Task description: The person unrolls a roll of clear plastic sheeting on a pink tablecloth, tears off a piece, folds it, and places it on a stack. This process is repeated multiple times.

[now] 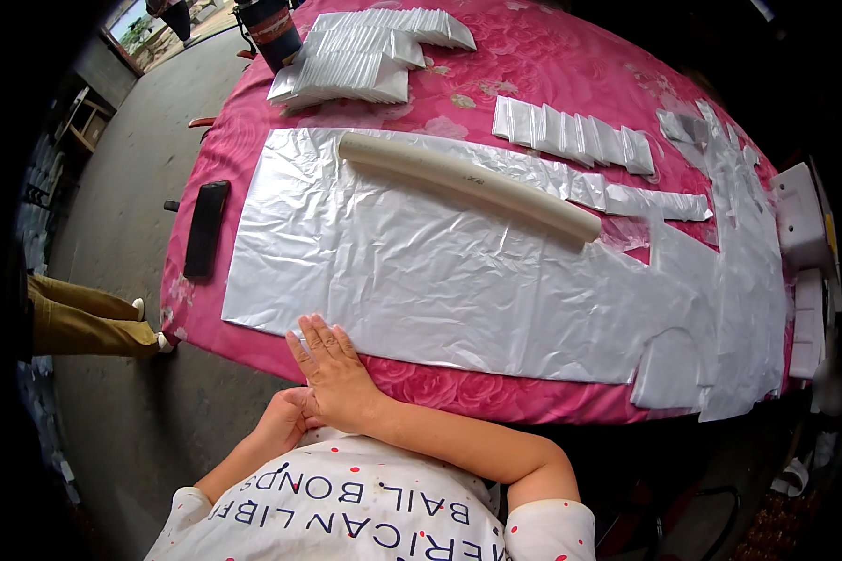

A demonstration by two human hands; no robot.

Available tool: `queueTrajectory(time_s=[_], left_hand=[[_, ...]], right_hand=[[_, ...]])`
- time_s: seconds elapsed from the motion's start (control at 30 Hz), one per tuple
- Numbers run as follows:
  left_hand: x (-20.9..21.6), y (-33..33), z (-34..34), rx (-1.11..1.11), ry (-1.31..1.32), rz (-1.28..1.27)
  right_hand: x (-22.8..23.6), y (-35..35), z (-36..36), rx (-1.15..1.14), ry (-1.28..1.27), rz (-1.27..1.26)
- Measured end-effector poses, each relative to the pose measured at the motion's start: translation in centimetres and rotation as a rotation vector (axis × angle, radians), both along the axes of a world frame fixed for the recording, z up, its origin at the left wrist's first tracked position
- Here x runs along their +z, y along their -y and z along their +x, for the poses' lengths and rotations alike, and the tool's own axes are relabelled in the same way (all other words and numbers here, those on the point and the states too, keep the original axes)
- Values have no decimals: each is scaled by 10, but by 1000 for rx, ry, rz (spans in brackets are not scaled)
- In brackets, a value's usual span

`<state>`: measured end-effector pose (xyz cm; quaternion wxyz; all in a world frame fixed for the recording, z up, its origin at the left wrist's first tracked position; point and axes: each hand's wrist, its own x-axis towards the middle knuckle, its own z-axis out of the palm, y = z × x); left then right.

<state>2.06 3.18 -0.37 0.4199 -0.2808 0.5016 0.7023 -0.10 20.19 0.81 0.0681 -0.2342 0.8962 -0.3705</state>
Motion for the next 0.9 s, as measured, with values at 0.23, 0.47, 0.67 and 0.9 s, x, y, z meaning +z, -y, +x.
queueTrajectory(time_s=[0.23,0.47,0.67,0.9], left_hand=[[50,-20,-14,-471,-709,-429],[66,-60,-48,-791,-1275,-512],[64,-80,-63,-725,-1416,-490],[62,-98,-62,-778,-1334,-398]], right_hand=[[25,-23,-3,268,-276,-35],[42,-123,-27,282,-122,-8],[68,-272,-73,-659,-64,-406],[23,-485,-160,-1254,-398,-333]])
